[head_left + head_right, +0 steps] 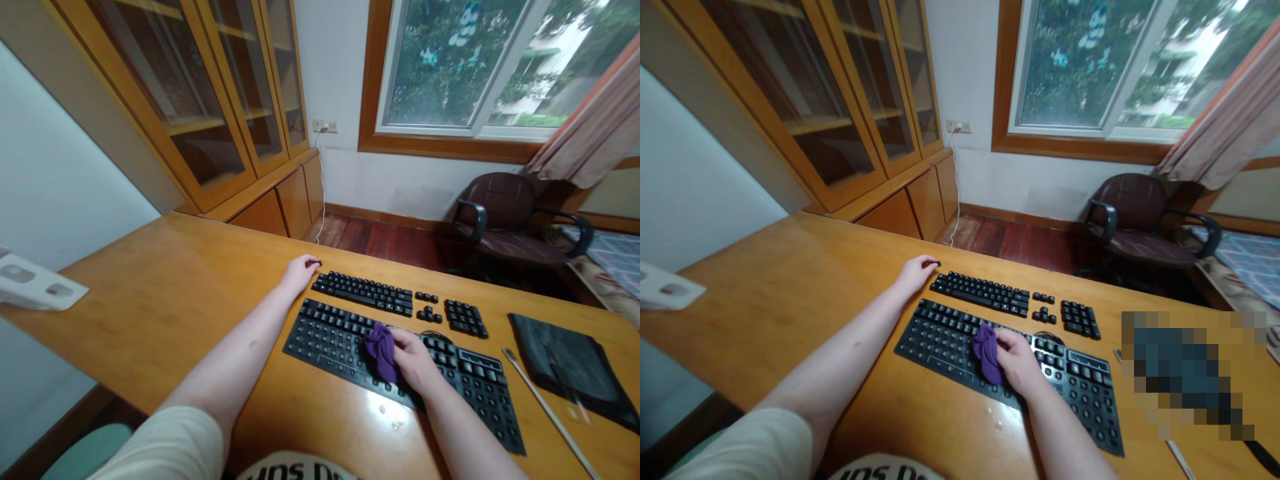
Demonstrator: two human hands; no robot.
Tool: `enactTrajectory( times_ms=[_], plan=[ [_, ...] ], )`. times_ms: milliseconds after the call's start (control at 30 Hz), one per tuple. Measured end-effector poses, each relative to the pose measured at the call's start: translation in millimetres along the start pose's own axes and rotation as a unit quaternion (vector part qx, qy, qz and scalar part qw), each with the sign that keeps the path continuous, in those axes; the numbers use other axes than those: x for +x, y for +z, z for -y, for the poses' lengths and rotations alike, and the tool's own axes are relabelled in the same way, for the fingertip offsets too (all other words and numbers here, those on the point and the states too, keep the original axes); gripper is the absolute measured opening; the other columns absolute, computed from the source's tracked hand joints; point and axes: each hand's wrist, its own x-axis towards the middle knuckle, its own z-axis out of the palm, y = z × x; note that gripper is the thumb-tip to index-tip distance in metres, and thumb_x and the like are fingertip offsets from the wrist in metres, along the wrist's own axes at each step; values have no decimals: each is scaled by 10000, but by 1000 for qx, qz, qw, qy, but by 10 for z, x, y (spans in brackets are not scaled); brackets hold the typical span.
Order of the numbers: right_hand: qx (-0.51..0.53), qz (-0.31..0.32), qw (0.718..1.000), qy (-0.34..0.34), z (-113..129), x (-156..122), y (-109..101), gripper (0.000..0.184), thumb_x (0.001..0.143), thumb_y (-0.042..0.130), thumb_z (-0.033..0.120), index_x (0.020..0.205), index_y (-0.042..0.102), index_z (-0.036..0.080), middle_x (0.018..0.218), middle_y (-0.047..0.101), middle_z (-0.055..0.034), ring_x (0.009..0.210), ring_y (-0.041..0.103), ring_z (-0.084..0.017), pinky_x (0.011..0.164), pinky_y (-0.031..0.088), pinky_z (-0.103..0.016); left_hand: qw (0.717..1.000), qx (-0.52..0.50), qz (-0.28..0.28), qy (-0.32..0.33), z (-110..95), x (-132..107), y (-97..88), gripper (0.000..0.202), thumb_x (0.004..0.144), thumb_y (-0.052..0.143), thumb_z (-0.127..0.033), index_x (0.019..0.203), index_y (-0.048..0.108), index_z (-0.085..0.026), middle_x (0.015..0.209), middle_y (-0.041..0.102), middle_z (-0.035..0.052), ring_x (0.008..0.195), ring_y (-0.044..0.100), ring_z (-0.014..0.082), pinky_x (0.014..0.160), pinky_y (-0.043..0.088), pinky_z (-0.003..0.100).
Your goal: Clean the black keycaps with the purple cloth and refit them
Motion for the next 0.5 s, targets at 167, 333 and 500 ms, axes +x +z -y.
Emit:
enactTrajectory(
  times_ms=[167,333,500],
  plan=[
    [11,-11,1000,3,-37,2,2,281,723,657,397,862,724,163,818,720,-60,782,649,-225,750,492,-311,969,-241,-51,8,-295,-917,90,286,835,504,-299,1043,635,-154,1005,649,87,923,609,176,856,483,317],
    [11,-23,1000,-6,-95,11,-2,331,731,643,437,901,720,163,864,721,-83,847,644,-248,792,490,-338,935,-347,57,-35,-478,-1732,372,259,732,617,-212,985,659,-177,945,620,65,852,602,151,803,503,284],
    [-30,-24,998,-47,-110,12,-14,293,750,631,416,884,731,176,892,715,-94,854,644,-247,802,490,-348,904,-411,67,-99,-554,-1773,460,198,645,690,-174,828,617,-153,772,637,27,767,613,145,763,513,289]
  ],
)
